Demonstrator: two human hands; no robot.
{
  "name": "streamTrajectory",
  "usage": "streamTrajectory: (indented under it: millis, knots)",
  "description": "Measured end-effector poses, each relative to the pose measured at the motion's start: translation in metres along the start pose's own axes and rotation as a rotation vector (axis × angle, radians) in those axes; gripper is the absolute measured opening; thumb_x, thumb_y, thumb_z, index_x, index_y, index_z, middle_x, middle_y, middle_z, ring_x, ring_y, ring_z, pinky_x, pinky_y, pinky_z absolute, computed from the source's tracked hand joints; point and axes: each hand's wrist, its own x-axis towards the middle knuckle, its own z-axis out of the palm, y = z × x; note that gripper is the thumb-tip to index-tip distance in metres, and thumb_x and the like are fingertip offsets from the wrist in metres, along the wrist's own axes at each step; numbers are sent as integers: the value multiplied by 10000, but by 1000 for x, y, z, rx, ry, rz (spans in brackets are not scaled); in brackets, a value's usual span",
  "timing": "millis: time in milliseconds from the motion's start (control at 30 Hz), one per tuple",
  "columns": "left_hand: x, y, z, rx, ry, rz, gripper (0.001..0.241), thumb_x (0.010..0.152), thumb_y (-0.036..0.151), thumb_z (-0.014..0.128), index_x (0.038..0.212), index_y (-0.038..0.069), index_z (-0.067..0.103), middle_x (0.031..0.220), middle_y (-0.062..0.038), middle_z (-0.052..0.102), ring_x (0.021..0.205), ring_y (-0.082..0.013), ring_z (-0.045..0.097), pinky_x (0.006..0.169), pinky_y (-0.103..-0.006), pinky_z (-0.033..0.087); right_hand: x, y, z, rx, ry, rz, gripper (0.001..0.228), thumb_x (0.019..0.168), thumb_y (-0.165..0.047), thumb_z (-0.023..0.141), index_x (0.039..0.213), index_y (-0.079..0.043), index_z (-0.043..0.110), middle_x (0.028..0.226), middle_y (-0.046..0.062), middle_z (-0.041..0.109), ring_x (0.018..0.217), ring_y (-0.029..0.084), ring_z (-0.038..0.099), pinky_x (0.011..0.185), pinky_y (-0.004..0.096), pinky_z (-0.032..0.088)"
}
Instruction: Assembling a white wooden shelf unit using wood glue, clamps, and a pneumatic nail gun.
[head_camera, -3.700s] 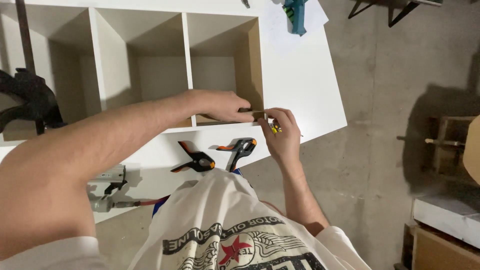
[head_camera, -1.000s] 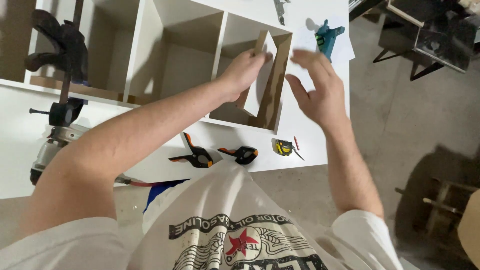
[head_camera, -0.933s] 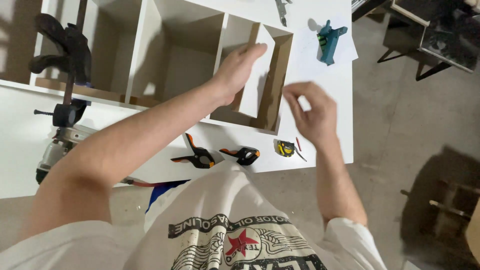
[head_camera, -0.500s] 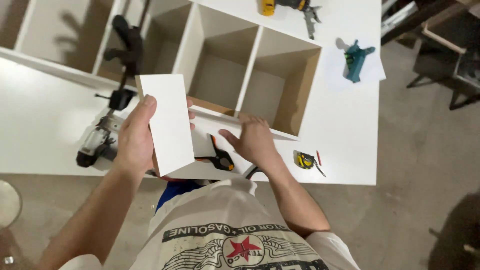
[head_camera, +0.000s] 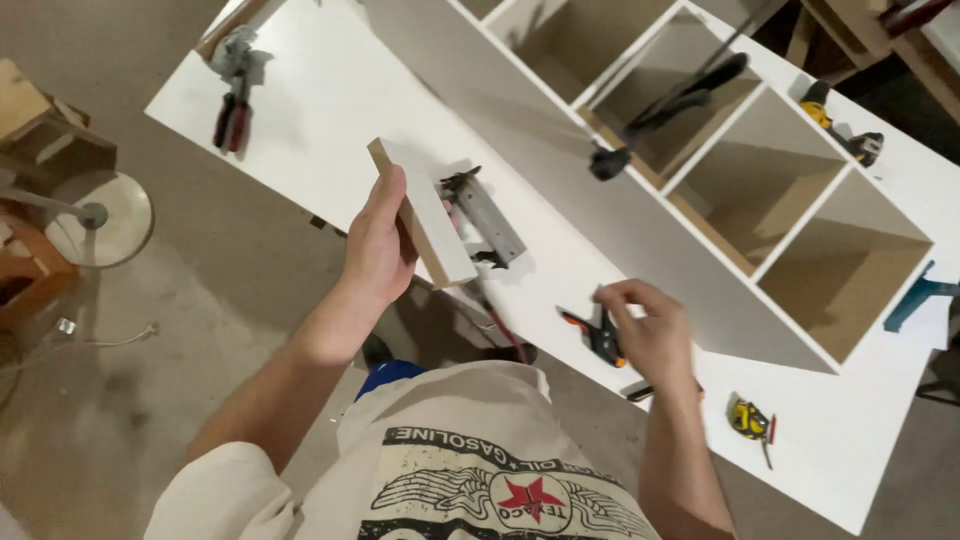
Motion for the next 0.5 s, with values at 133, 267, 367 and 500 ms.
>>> streamTrajectory:
  millis: [133,267,367,500]
  knots:
    - [2,31,-91,-15,15,55,855,965,521,664,1599,118,256,1197,-128,602,1072,-278,652,1025,-559,560,-27,-103,140,175,-183,-295,101,932,-93,744,985,-147,810,890,53,800,852,238,773,842,368,597]
    - [-11,64,-151,-38,134,28,948,949,474,728,1626,127,162,1213,-150,542,1098,-308,624,1003,-555,543,-33,-166,246,150,78,-677,583,732,-164,951,1229,-19,683,1101,122,686,956,275,730,887,370,599]
    - [-25,104,-171,-25,204,14,1072,924,480,747,1642,108,43,1485,-252,307,1324,-420,451,1080,-612,435,-30,-191,289,-2,177,-796,449,772,-208,934,1141,-54,729,967,72,699,831,230,729,786,333,605]
    - [-9,124,-219,14,236,56,1110,935,483,761,1644,96,-1,1655,-296,84,1531,-477,211,1174,-668,321,-34,-217,322,-43,73,-822,188,924,-176,791,1092,-91,788,867,77,749,764,266,743,677,352,609]
